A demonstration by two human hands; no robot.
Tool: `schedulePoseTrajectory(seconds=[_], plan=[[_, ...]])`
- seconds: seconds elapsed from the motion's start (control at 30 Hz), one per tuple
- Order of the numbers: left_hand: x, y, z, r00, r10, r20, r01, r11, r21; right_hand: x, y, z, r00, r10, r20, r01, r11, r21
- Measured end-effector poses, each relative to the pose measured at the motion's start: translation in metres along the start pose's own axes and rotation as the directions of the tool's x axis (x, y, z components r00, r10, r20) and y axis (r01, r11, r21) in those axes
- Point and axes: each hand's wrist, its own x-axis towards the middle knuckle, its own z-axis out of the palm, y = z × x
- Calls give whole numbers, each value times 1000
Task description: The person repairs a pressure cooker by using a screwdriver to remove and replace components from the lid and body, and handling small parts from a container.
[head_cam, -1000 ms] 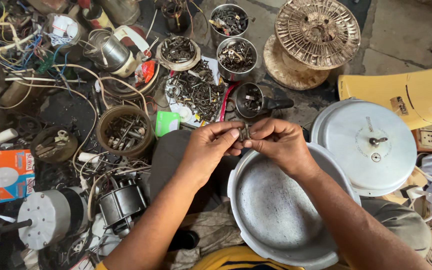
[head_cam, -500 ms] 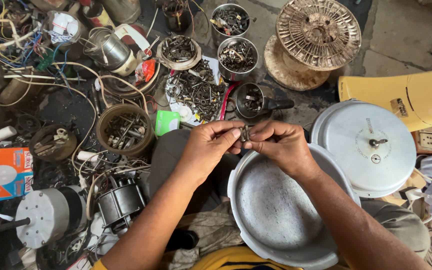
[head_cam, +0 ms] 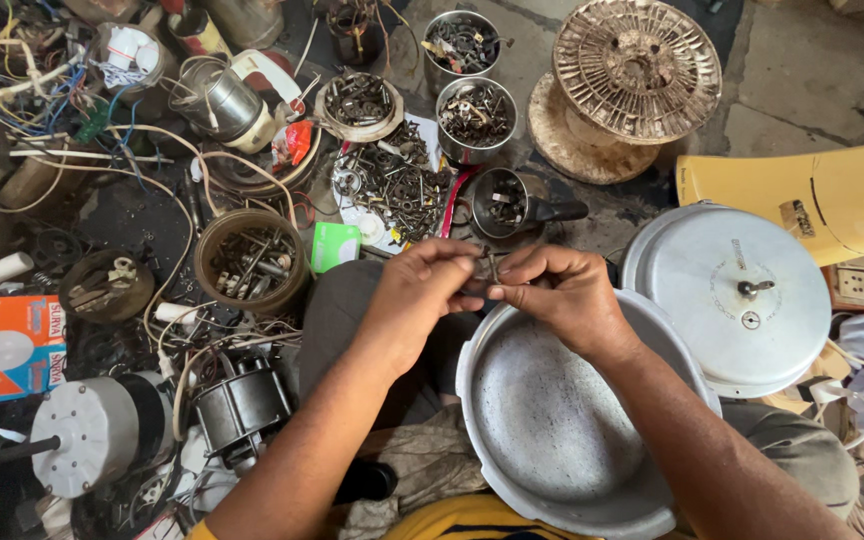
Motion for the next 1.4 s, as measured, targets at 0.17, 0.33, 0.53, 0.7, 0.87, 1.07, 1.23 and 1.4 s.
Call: schedulePoseTrajectory(seconds=[0.17,0.33,0.53,0.7,0.87,1.07,1.23,1.4], plan=[[2,-19,-9,991,-130,23,132,977,-165,-2,-1,7,995,-9,98,14,998,-54],[12,-43,-21,998,44,-48,-37,989,146,0,4,9,995,95,7,-91,969,-228],[83,-39,-65,969,244,-34,-52,337,940,16,22,-50,853,316,-415,-63,852,519],[125,-73,-60,988,-136,-73,47,-181,982,20,34,-78,808,466,-362,-133,741,658],[146,-71,-58,952,-276,-129,57,-253,966,17,23,-61,799,463,-383,-201,807,556],[126,-19,-51,983,-122,134,44,879,474,20,7,-53,818,476,-324,-195,758,622],[69,7,-32,892,-54,448,134,980,-147,18,10,-48,850,430,-303,-188,786,588],[43,8,-9,848,25,529,184,923,-338,12,1,-40,866,389,-315,-146,798,584]])
